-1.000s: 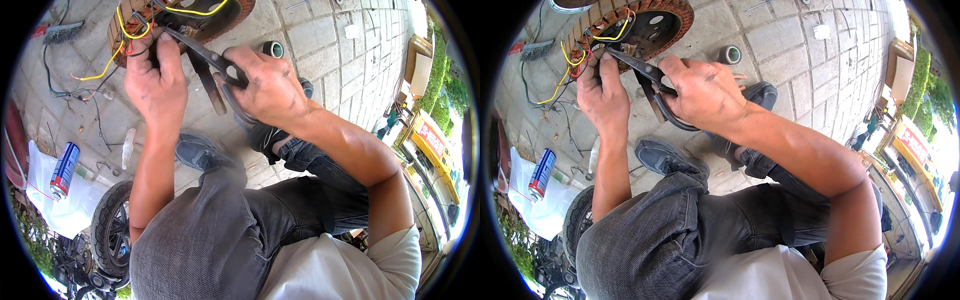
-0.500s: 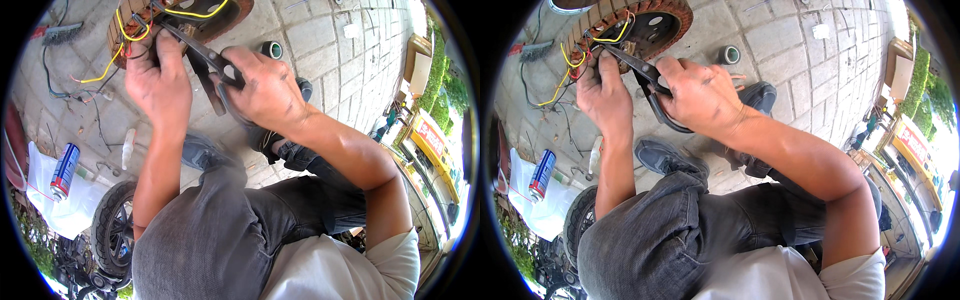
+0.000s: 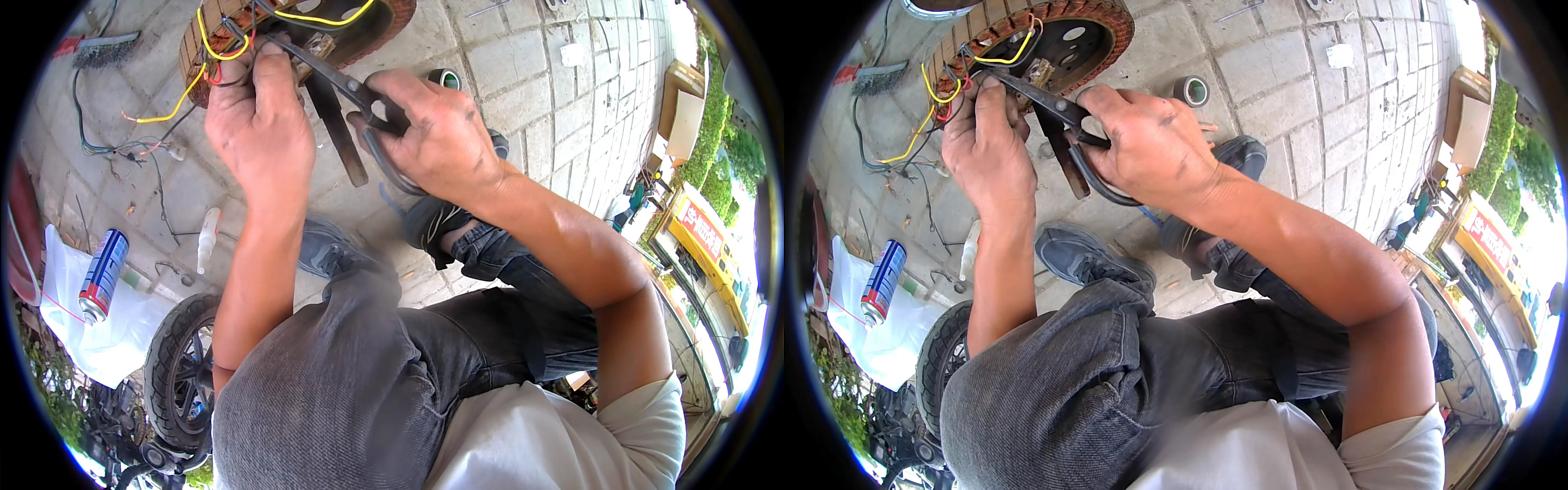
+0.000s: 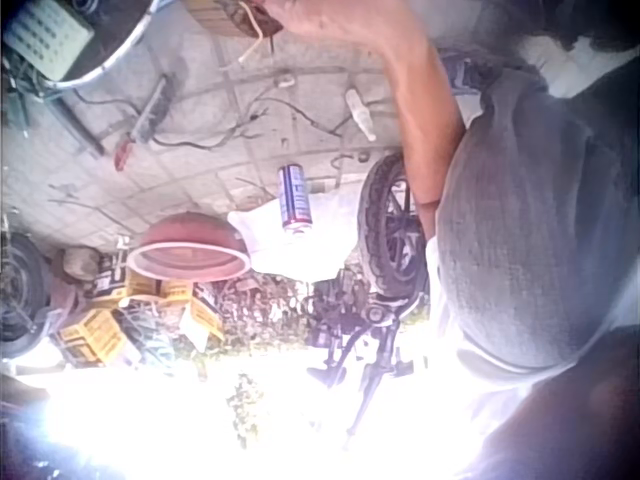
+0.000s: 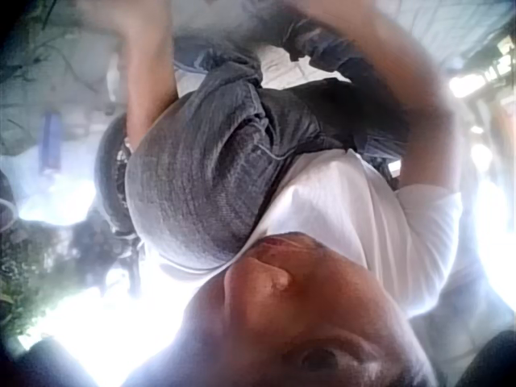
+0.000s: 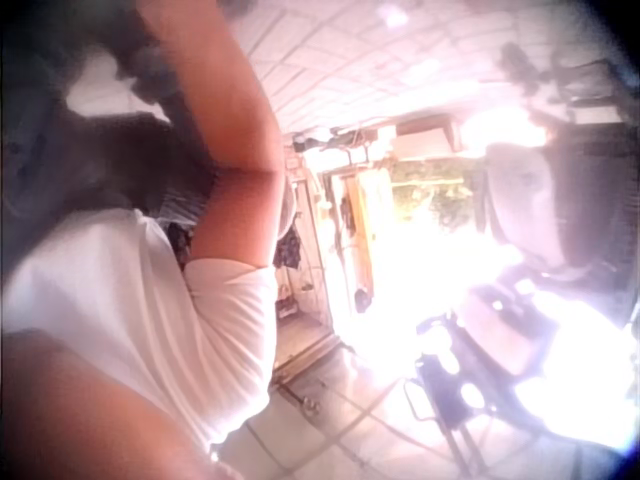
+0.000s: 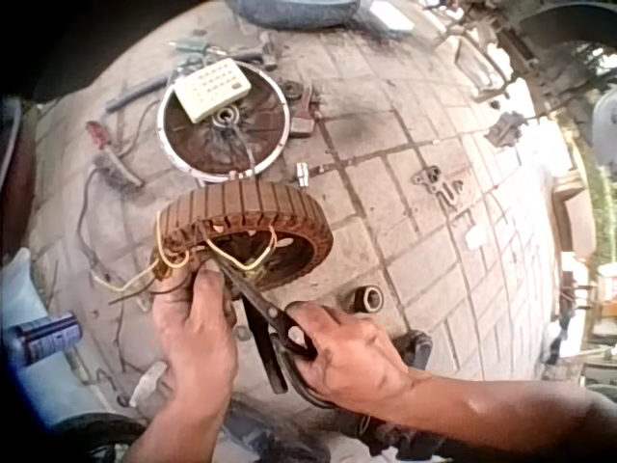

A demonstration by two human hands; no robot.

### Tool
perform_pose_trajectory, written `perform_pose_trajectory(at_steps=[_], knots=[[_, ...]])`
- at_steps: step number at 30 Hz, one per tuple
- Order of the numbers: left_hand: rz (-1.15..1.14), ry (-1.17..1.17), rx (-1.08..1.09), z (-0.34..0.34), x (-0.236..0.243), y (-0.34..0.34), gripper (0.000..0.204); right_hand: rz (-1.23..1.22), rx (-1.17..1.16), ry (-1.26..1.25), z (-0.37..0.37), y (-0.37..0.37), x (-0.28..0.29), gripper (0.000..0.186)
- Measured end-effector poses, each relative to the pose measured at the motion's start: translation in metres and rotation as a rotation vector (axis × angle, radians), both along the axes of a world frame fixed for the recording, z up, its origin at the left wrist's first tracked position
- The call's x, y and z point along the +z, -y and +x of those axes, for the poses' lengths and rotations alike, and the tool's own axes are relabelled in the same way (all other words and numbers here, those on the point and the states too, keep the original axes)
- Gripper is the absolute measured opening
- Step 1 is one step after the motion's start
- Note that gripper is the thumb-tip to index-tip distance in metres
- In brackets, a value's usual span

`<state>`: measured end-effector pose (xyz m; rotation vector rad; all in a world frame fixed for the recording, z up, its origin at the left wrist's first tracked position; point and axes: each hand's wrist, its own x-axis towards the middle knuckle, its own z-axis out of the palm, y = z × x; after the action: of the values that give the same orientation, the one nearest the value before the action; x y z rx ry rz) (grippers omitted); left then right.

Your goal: The person is repairing a motor stator by stripping, twisting, and taping wires. They use scissors to cut the wire insulation and pliers to twist the exposed copper strands together. Finally, they wrap the connections with electrical tape to secure them.

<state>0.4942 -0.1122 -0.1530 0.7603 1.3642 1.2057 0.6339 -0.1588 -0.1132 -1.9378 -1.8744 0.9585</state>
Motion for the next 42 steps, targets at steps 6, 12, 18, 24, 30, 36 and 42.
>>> perform_pose_trajectory(at_steps=[6,12,18,24,30,36,42], knots=[[-0.041,0.054,0.001,-0.002,0.002,0.003,0.012,-0.46,-0.316,-0.493,-0.011,-0.006,0.018,0.026],[-0.003,-0.059,-0.062,-0.005,0.001,0.002,0.012,-0.605,-0.221,-0.503,0.0,-0.021,0.028,0.029],[0.018,-0.151,-0.084,-0.005,0.004,0.002,0.013,0.117,0.102,-0.019,0.013,-0.01,-0.001,0.027],[0.002,-0.15,-0.1,-0.006,0.005,0.001,0.012,0.13,0.161,0.126,0.016,-0.012,0.0,0.032],[-0.034,0.024,-0.08,-0.007,0.006,0.004,0.009,0.176,0.161,0.094,0.019,-0.011,-0.003,0.035],[-0.067,-0.037,-0.099,-0.01,0.004,0.0,0.012,0.183,0.155,0.105,0.019,-0.009,-0.002,0.039],[-0.053,-0.031,-0.065,-0.01,0.001,-0.001,0.011,0.149,0.089,0.096,0.01,-0.008,0.002,0.027]])
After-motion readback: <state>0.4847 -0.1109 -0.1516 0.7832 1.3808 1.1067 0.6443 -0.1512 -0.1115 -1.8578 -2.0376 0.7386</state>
